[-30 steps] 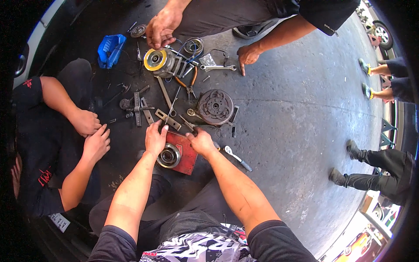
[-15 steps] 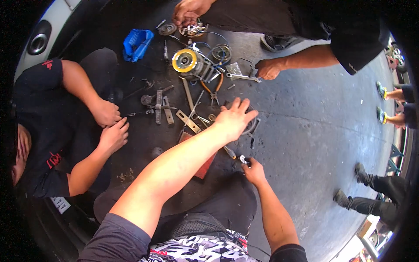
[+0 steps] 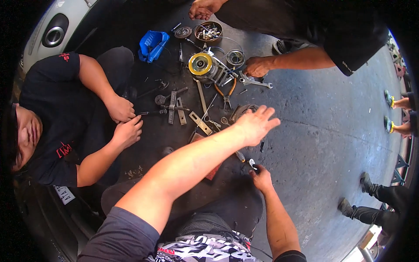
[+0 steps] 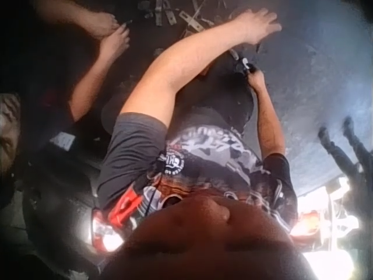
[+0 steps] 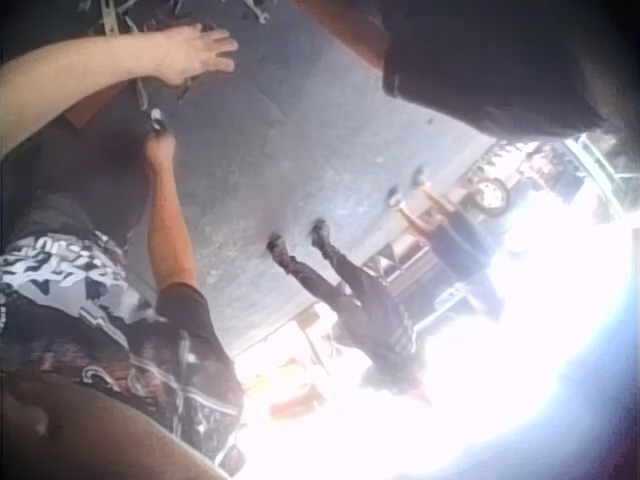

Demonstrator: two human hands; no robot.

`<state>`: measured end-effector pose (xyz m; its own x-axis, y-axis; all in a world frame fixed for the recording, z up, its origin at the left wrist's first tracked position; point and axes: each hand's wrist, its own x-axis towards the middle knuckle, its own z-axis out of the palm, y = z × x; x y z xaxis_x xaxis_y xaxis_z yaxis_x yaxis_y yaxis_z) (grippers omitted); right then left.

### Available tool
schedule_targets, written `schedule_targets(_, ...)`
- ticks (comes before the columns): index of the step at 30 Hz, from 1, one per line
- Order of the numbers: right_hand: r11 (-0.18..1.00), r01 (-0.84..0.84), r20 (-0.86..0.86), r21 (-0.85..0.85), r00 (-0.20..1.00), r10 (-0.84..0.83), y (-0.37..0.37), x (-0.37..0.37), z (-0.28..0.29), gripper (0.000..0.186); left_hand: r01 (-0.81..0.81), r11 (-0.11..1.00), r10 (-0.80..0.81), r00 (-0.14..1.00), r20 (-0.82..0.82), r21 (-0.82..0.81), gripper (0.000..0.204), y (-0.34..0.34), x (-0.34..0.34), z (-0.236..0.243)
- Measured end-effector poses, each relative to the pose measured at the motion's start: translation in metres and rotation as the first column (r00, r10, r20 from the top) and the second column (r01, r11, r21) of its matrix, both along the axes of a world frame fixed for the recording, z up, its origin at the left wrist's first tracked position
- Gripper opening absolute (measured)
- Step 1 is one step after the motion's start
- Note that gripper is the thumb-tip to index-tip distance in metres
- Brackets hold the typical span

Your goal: The recorder and several other people are working together to disassemble and repair a car alternator or similar mechanical component on the ground.

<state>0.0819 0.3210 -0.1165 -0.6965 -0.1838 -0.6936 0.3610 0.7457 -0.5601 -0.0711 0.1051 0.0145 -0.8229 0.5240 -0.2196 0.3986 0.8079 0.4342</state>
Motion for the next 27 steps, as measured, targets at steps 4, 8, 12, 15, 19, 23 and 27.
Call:
schedule_targets(4, 1.0, 0.029, 0.098, -0.01, 0.995, -0.028, -0.003, -0.014, 0.013, 0.042, -0.231, 0.958, 0.236, 0.972, -0.013, 0.171, 0.064, -0.069, 0.015, -0.015)
schedule_targets(8, 1.0, 0.009, 0.082, 0.006, 0.997, -0.009, -0.004, -0.02, 0.012, 0.04, -0.687, 0.72, 0.682, 0.726, 0.084, 0.097, 0.048, -0.199, 0.067, -0.067)
schedule_targets(12, 0.999, -0.027, 0.059, 0.027, 0.998, 0.025, -0.006, -0.019, -0.002, 0.039, -0.916, 0.356, 0.934, 0.34, 0.111, -0.185, 0.039, -0.296, 0.151, -0.123)
schedule_targets(15, 0.998, -0.029, 0.076, 0.058, 0.997, 0.025, -0.007, -0.015, -0.01, 0.039, -0.883, 0.262, 0.958, 0.286, -0.003, -0.389, 0.043, -0.326, 0.191, -0.15)
schedule_targets(19, 0.999, 0.01, 0.072, 0.047, 0.997, -0.013, -0.006, -0.011, -0.017, 0.037, -0.916, 0.168, 0.973, 0.213, -0.088, -0.365, 0.046, -0.334, 0.183, -0.171)
schedule_targets(23, 0.996, 0.072, 0.111, 0.062, 0.991, -0.078, -0.005, -0.005, -0.019, 0.037, -0.997, 0.073, 0.992, 0.074, -0.099, -0.006, 0.057, -0.345, 0.123, -0.192)
schedule_targets(27, 0.985, 0.055, 0.132, 0.164, 0.988, -0.077, -0.002, 0.007, -0.009, 0.037, -0.996, 0.088, 0.993, 0.089, -0.072, -0.025, 0.078, -0.354, 0.077, -0.21)
